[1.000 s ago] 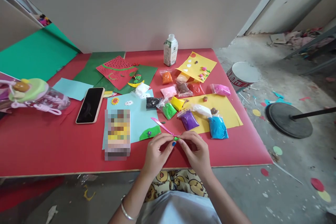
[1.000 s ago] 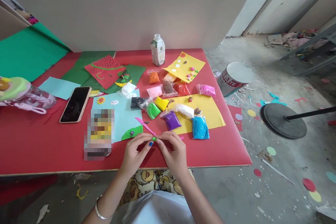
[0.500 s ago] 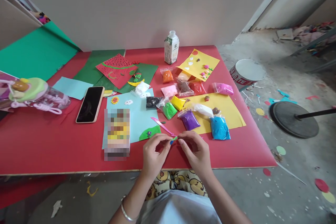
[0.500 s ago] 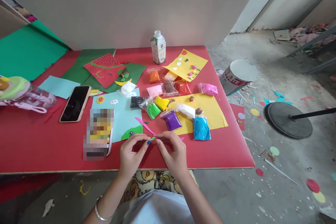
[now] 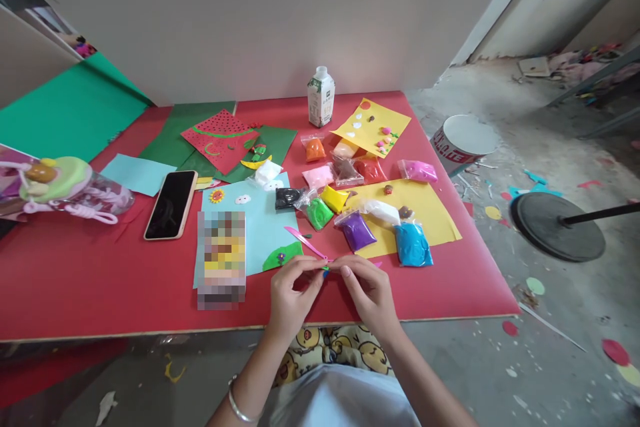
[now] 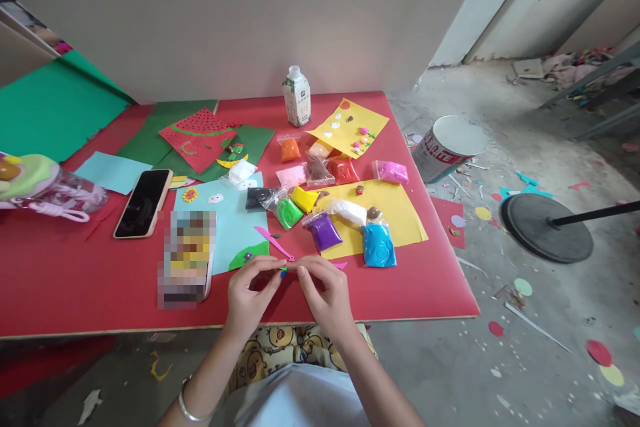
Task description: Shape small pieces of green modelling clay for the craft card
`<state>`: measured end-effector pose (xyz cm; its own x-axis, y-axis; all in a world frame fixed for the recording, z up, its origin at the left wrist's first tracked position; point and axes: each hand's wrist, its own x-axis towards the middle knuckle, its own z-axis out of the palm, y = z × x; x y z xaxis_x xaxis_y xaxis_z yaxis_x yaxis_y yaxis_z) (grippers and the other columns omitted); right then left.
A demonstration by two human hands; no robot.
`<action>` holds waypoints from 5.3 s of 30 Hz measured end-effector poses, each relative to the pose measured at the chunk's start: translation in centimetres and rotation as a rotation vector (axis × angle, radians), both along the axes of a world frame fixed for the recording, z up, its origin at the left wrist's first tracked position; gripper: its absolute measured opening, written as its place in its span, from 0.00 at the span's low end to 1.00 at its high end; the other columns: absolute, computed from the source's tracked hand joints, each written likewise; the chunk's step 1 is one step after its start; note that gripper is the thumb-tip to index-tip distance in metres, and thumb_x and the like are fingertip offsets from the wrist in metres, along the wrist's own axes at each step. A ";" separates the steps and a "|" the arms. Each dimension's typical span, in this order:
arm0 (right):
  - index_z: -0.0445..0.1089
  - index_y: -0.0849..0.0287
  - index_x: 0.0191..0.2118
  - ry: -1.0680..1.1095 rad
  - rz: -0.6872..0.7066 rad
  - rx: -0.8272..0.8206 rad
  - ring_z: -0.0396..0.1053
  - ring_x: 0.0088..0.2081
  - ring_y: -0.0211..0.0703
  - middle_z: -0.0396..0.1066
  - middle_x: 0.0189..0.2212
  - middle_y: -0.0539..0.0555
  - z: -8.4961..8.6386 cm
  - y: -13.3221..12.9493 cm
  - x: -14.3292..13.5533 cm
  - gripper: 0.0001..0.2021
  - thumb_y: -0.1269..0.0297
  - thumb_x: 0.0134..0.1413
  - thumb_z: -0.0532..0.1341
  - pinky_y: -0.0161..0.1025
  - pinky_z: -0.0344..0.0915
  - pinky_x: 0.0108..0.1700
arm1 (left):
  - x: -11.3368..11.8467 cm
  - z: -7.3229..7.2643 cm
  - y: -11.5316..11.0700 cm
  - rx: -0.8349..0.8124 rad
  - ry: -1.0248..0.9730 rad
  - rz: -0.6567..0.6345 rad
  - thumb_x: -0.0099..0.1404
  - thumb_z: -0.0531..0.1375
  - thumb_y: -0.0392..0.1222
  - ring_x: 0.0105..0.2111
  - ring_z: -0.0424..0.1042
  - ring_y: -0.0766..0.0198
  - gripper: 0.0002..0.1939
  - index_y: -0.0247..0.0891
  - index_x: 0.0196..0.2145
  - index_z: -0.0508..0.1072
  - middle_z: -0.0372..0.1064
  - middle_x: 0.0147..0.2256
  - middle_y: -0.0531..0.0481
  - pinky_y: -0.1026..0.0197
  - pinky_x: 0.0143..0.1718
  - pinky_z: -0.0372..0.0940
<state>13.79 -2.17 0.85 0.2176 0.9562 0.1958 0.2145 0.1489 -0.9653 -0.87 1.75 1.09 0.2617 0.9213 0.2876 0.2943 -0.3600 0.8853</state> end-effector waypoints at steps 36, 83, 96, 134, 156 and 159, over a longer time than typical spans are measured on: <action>0.62 0.54 0.58 -0.764 0.100 0.442 0.73 0.40 0.47 0.70 0.41 0.59 -0.3 2.2 3.0 0.18 0.63 0.63 0.57 0.42 0.73 0.40 | 0.5 2.0 2.6 -0.061 0.385 -0.153 0.63 0.62 0.38 0.35 0.73 0.63 0.03 0.42 0.36 0.75 0.72 0.35 0.53 0.62 0.36 0.66; 0.64 0.53 0.55 -0.648 -0.209 0.186 0.67 0.50 0.56 0.67 0.48 0.61 0.7 5.9 6.4 0.19 0.60 0.59 0.60 0.57 0.68 0.50 | 2.2 2.3 0.4 -0.557 -0.504 0.216 0.56 0.66 0.52 0.27 0.71 0.69 0.18 0.37 0.38 0.73 0.75 0.37 0.45 0.68 0.26 0.68; 0.71 0.58 0.36 0.110 0.302 0.026 0.74 0.30 0.41 0.76 0.29 0.53 1.8 6.3 2.2 0.09 0.57 0.57 0.61 0.39 0.71 0.33 | 3.8 2.3 2.1 -0.003 -0.205 0.176 0.68 0.53 0.38 0.56 0.67 0.57 0.06 0.41 0.38 0.70 0.69 0.52 0.43 0.51 0.56 0.65; 0.77 0.55 0.35 0.156 0.015 0.276 0.75 0.37 0.47 0.78 0.34 0.56 1.6 6.0 3.2 0.08 0.58 0.51 0.67 0.44 0.72 0.41 | 4.6 3.0 3.1 -0.377 -0.346 0.204 0.49 0.68 0.58 0.38 0.77 0.56 0.24 0.34 0.35 0.79 0.79 0.36 0.41 0.58 0.41 0.70; 0.75 0.58 0.31 0.308 -0.260 0.134 0.75 0.33 0.43 0.76 0.29 0.54 2.1 7.2 3.3 0.06 0.63 0.56 0.63 0.38 0.72 0.37 | 6.1 6.5 6.8 0.061 0.217 -0.009 0.63 0.60 0.41 0.38 0.75 0.61 0.07 0.41 0.37 0.78 0.76 0.36 0.47 0.61 0.41 0.71; 0.76 0.57 0.31 0.329 -0.286 0.127 0.75 0.33 0.44 0.77 0.29 0.54 1.9 7.1 3.5 0.05 0.63 0.55 0.64 0.39 0.73 0.36 | 6.4 6.0 6.7 -0.027 0.146 -0.009 0.64 0.60 0.45 0.38 0.76 0.60 0.09 0.40 0.36 0.79 0.77 0.36 0.45 0.61 0.41 0.72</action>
<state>17.32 4.89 2.79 0.5395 0.8217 0.1835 -0.0514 0.2496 -0.9670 5.52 8.41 7.06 0.3068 0.9258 0.2209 0.4176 -0.3395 0.8428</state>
